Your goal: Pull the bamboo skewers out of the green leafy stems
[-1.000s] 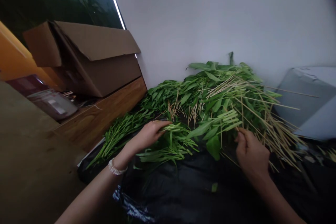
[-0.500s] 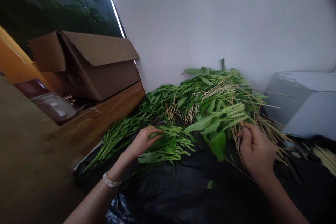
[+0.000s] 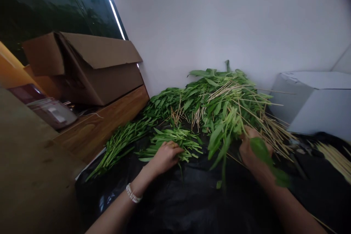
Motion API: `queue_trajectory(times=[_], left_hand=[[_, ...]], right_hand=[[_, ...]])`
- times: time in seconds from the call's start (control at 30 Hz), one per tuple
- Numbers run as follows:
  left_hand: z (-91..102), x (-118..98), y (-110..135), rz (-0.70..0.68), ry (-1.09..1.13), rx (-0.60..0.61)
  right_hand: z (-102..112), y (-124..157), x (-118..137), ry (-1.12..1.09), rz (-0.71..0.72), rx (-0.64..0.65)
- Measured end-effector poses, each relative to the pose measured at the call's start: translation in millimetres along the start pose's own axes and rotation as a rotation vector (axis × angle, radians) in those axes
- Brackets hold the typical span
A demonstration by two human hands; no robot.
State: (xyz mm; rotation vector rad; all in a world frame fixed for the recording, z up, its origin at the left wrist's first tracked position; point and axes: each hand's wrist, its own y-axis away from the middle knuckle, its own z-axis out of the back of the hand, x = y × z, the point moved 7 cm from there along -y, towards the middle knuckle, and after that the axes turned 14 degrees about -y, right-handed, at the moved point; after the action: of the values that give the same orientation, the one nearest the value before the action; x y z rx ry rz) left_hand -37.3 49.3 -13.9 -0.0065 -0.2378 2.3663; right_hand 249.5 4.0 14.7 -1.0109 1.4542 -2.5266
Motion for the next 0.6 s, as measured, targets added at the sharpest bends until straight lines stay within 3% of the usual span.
queue_trajectory(times=[0.07, 0.2, 0.3, 0.43, 0.6], left_hand=[[3.4, 8.3, -3.6, 0.012, 0.037, -0.014], [23.4, 33.6, -11.8, 0.066, 0.153, -0.159], [28.6, 45.7, -14.5, 0.169, 0.067, -0.221], [24.5, 40.0, -6.3, 0.243, -0.021, -0.276], [22.3, 29.4, 14.0, 0.246, -0.017, -0.388]], right_hand=[[-1.4, 2.1, 0.4, 0.048, 0.019, 0.011], [-5.8, 5.2, 1.4, 0.066, 0.02, 0.059], [-8.2, 6.5, 1.2, 0.068, -0.007, 0.085], [-10.4, 6.6, -2.4, 0.103, -0.034, 0.109], [-6.3, 4.2, -12.8, 0.181, -0.001, 0.011]])
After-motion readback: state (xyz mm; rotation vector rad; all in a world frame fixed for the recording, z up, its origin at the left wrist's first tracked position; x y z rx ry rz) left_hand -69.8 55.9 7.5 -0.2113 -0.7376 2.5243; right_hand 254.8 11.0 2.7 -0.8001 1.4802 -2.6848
